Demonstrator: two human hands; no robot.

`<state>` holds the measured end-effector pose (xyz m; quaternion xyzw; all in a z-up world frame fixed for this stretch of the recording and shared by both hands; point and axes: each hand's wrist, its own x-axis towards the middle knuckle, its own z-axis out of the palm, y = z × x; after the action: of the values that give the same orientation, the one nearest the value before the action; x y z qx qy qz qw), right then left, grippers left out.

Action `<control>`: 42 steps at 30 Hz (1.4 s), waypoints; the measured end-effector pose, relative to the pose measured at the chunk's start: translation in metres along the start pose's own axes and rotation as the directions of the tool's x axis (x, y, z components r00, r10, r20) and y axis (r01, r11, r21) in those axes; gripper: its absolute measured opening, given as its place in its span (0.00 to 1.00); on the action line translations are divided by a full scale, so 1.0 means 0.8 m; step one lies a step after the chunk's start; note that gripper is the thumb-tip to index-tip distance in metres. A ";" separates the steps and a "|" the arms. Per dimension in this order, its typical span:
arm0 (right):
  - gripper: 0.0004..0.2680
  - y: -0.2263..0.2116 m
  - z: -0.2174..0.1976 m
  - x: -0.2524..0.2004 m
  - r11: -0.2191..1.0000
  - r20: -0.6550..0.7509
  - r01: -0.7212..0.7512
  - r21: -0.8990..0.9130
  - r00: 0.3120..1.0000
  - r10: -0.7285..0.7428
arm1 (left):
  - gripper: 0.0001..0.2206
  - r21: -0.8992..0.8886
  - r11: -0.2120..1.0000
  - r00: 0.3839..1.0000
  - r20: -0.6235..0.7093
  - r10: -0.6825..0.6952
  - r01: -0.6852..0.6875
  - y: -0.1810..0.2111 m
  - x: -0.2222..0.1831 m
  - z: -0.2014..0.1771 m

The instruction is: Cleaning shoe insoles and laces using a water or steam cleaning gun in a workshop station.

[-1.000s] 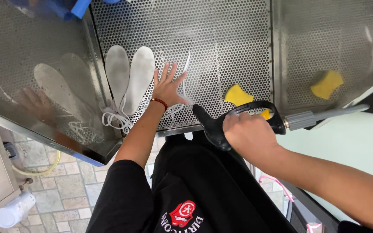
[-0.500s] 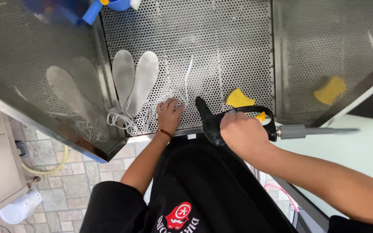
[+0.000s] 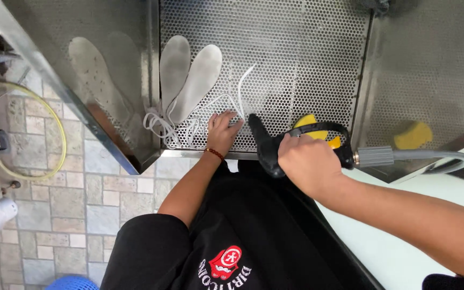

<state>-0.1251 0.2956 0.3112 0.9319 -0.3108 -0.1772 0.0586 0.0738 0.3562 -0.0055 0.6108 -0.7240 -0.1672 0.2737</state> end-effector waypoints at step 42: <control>0.09 -0.002 -0.012 0.021 0.996 0.060 -0.026 0.090 0.998 0.021 | 0.08 0.036 0.999 0.997 0.065 -0.036 0.034 -0.008 -0.008 0.017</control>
<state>-0.1082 0.2868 0.3150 0.9243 -0.3310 -0.1897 0.0089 0.0714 0.3598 -0.0210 0.6223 -0.7245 -0.1794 0.2361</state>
